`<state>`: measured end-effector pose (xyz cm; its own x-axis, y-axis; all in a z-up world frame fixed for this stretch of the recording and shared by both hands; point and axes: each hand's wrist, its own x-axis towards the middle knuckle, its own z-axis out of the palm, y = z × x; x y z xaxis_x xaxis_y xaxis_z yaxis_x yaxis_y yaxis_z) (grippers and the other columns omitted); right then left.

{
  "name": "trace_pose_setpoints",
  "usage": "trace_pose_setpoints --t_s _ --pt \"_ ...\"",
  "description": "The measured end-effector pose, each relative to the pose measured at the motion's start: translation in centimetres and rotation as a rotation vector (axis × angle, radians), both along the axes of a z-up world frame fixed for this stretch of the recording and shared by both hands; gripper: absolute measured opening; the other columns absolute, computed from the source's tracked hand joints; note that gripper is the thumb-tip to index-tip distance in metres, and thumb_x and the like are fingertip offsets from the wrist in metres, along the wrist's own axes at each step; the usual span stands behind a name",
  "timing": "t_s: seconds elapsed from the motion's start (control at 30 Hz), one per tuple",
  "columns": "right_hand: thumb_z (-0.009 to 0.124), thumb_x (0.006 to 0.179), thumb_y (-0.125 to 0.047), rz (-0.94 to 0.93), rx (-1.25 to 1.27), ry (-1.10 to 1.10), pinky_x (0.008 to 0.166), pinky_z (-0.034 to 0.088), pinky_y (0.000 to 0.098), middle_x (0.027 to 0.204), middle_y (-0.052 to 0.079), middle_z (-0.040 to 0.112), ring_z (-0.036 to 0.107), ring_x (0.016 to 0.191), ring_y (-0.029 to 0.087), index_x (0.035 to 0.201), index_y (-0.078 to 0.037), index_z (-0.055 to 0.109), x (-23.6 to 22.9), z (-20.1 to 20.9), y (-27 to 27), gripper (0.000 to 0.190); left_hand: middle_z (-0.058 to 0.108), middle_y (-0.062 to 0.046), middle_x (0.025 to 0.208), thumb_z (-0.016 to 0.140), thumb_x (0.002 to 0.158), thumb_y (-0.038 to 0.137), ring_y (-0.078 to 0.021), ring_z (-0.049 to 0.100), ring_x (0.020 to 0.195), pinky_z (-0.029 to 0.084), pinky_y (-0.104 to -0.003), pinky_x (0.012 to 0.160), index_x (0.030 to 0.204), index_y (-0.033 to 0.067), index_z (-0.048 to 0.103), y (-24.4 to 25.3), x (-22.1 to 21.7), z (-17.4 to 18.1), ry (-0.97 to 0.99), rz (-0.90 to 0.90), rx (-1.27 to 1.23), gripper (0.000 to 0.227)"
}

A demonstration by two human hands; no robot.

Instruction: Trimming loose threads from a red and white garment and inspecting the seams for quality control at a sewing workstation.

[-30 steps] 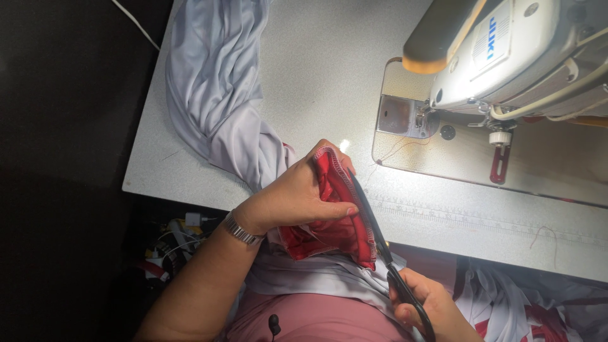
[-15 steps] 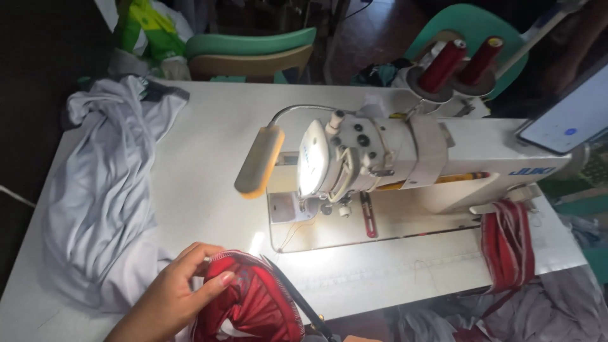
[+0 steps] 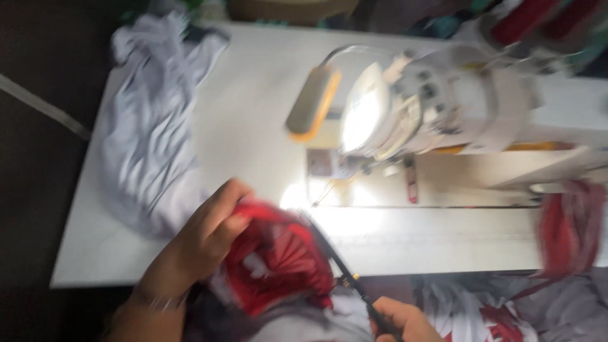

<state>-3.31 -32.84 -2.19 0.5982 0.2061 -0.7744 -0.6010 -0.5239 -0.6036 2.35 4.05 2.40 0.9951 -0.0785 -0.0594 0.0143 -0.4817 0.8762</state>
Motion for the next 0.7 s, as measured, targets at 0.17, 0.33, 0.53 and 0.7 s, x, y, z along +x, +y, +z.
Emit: trace_pose_setpoints --t_s 0.17,0.33,0.53,0.7 --pt "0.076 0.059 -0.059 0.006 0.094 0.068 0.058 0.026 0.0330 0.069 0.006 0.043 0.034 0.057 0.018 0.085 -0.002 0.065 -0.5 -0.4 0.2 0.063 0.043 0.000 0.090 0.067 0.080 0.060 -0.0144 0.045 0.076 0.042 -0.030 0.069 0.093 0.0138 0.044 -1.5 0.1 0.2 -0.072 0.029 -0.043 0.053" --pt "0.078 0.055 -0.057 0.080 0.022 -0.062 0.056 0.035 0.0320 0.067 0.008 0.057 0.043 0.055 0.018 0.081 -0.003 0.071 -0.7 -3.3 -1.5 0.061 0.063 0.001 0.085 0.089 0.075 0.024 -0.0102 0.067 0.075 0.058 -0.023 0.067 0.095 0.0180 0.038 -3.2 0.2 1.1 0.116 0.099 -0.333 0.055" --pt "0.077 0.052 -0.061 0.070 0.029 -0.079 0.058 0.032 0.0326 0.065 0.008 0.054 0.041 0.056 0.018 0.081 -0.003 0.068 -0.5 -2.9 -1.4 0.065 0.062 0.002 0.078 0.093 0.071 0.017 -0.0075 0.059 0.066 0.052 -0.023 0.061 0.096 0.0165 0.038 -3.1 0.7 0.4 0.132 0.119 -0.355 0.061" --pt "0.078 0.054 -0.061 0.050 0.104 -0.089 0.055 0.030 0.0317 0.064 0.009 0.056 0.041 0.055 0.018 0.079 -0.001 0.069 -0.9 -4.5 -1.9 0.065 0.062 0.003 0.079 0.092 0.071 0.018 -0.0074 0.059 0.068 0.052 -0.023 0.065 0.097 0.0173 0.040 -3.4 0.8 0.0 0.161 0.166 -0.390 0.059"
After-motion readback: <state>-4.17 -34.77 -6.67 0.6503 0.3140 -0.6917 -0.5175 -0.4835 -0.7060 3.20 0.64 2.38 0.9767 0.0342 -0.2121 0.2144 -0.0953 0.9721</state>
